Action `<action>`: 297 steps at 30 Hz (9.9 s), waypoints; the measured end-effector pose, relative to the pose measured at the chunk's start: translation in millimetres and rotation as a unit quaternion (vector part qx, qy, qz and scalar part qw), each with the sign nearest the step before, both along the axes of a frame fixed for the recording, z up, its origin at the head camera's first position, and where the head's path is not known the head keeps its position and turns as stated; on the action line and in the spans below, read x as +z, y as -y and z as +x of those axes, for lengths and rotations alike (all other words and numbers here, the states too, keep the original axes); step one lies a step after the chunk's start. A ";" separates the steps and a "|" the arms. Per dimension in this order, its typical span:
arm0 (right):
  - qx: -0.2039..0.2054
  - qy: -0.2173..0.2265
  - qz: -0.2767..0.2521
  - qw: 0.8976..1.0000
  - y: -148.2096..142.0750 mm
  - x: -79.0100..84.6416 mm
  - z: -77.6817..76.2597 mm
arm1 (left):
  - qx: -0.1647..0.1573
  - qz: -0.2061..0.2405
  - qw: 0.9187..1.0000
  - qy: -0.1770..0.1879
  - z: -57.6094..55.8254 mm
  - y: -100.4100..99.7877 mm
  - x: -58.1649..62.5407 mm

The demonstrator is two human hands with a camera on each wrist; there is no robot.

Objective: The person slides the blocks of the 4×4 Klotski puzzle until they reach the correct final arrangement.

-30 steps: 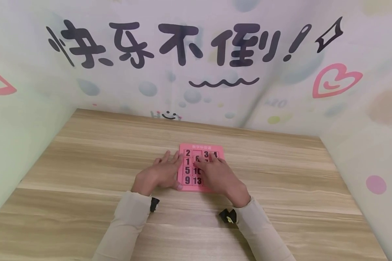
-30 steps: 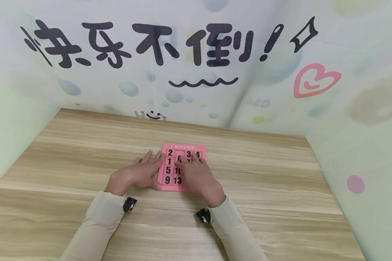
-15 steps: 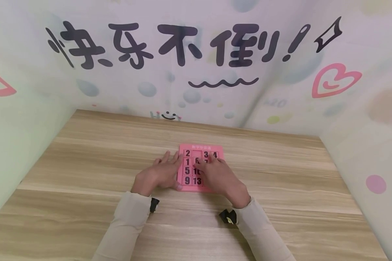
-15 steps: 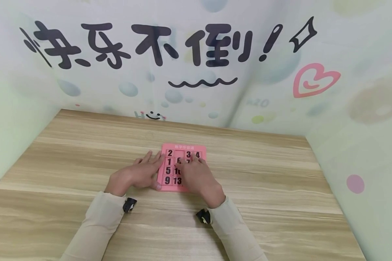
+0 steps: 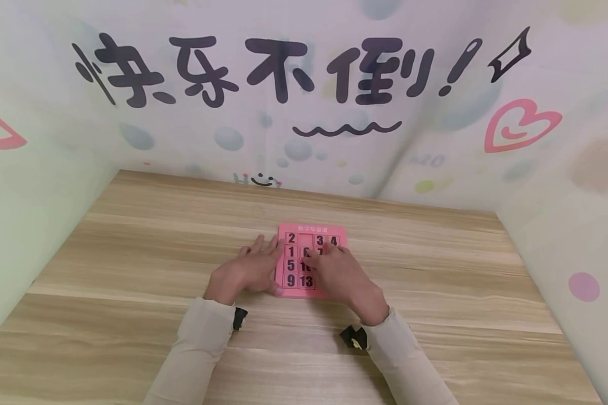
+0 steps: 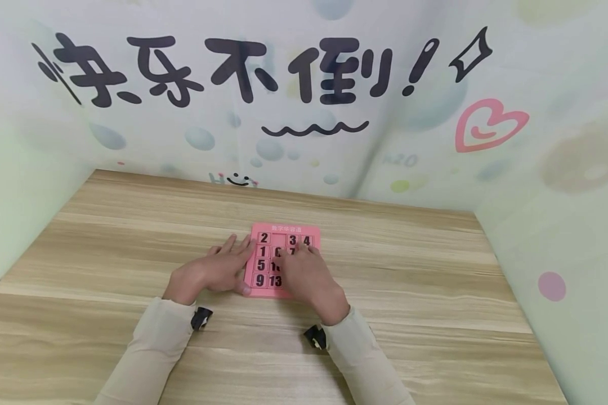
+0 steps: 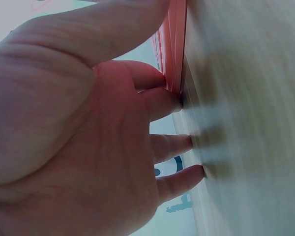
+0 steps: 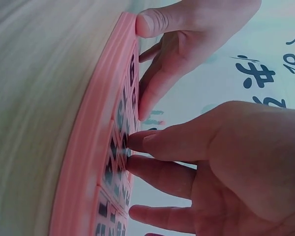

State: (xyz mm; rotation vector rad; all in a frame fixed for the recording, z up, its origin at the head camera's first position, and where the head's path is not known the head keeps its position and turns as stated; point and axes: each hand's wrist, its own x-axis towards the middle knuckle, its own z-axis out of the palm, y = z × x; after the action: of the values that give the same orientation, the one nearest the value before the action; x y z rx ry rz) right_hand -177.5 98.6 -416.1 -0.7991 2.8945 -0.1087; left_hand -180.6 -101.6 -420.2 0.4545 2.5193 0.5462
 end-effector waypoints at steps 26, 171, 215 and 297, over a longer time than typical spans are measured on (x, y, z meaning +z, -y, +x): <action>0.090 -0.067 -0.133 0.985 -21.3 -18.1 -45.4 | 0.018 0.008 1.000 0.004 4.8 2.2 1.9; 0.163 -0.045 0.086 0.982 -10.8 -12.6 -13.6 | 0.020 -0.029 0.999 0.022 -9.4 -2.3 2.0; 0.123 -0.088 0.151 0.977 16.7 -15.2 3.5 | 0.010 -0.039 0.999 0.020 -11.4 -3.6 2.7; 0.077 -0.022 0.083 0.993 16.6 -16.9 -13.9 | 0.000 -0.044 0.999 0.010 -10.9 -4.0 1.7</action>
State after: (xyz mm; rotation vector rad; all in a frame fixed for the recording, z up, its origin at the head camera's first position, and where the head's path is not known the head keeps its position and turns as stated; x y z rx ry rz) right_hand -191.4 81.9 -433.0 -0.9993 2.8215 0.1636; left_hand -191.5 -97.6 -418.5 0.4136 2.5125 0.4365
